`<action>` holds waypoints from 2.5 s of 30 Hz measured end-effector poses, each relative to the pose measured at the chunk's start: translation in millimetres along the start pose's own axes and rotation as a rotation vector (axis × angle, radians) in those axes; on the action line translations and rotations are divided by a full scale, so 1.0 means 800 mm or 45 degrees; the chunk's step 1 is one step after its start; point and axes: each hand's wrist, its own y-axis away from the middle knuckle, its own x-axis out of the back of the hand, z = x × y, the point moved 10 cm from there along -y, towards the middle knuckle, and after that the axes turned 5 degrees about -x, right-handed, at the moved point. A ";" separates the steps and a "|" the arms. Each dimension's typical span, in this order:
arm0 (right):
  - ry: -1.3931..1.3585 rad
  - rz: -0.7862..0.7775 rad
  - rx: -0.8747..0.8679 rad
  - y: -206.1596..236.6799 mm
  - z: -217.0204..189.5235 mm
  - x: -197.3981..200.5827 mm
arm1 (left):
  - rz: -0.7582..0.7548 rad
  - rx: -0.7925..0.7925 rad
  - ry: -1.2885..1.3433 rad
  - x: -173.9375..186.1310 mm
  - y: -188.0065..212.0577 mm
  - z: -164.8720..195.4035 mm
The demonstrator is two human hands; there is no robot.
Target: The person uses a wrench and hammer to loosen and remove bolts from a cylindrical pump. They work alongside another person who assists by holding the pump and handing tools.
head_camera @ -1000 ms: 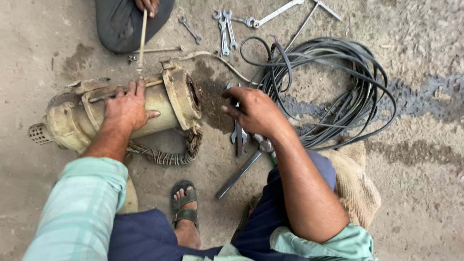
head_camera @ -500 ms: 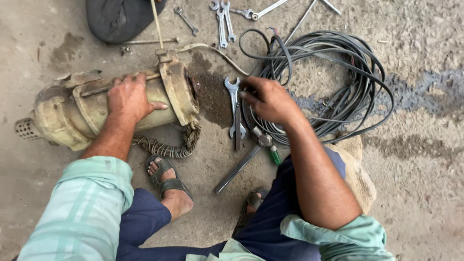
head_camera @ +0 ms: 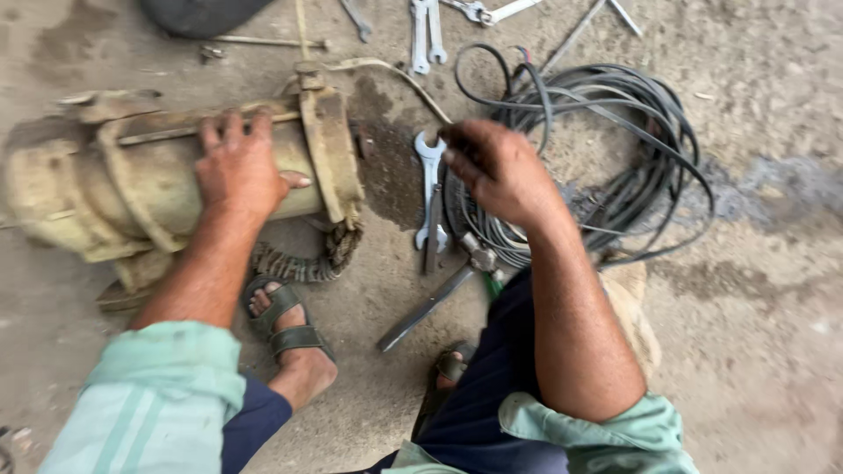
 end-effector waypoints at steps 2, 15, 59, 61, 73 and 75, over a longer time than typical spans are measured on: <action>-0.112 0.101 -0.103 0.015 0.032 0.037 | 0.055 -0.022 0.033 0.001 0.004 0.001; 0.812 -0.375 -1.371 0.371 0.329 -0.036 | 0.506 -0.476 0.397 -0.032 0.015 -0.005; 0.551 0.725 -1.761 0.371 0.399 0.087 | 0.204 -0.009 0.102 0.000 -0.001 -0.017; 0.541 0.796 -1.832 0.379 0.402 0.091 | 0.204 -0.022 0.060 0.001 -0.002 -0.018; 0.498 1.120 -2.173 0.400 0.514 0.072 | 0.233 0.002 0.010 0.009 0.008 -0.014; 0.545 1.094 -2.165 0.394 0.525 0.076 | 0.240 -0.031 0.030 0.010 0.007 -0.012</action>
